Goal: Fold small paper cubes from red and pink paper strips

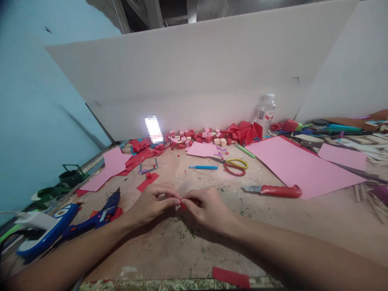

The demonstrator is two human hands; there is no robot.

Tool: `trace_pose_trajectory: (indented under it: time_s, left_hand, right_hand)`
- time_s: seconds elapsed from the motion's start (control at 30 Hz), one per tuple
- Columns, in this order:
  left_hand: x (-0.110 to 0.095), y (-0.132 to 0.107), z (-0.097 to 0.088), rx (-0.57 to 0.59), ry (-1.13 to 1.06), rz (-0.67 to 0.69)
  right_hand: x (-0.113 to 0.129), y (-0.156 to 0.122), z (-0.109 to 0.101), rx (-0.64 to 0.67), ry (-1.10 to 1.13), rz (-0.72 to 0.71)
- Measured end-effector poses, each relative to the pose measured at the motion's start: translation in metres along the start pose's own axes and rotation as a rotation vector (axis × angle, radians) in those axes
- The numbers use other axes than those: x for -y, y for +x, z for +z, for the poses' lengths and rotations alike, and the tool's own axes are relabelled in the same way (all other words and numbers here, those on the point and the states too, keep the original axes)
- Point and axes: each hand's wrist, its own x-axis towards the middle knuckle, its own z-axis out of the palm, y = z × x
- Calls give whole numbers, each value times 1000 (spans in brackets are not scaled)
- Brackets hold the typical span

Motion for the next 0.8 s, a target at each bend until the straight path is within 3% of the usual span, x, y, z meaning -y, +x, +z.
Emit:
trace_pose_trajectory:
  time_s: [0.8]
  left_hand:
    - [-4, 2, -1, 13, -66, -52]
  right_hand:
    - [2, -1, -1, -17, -8, -36]
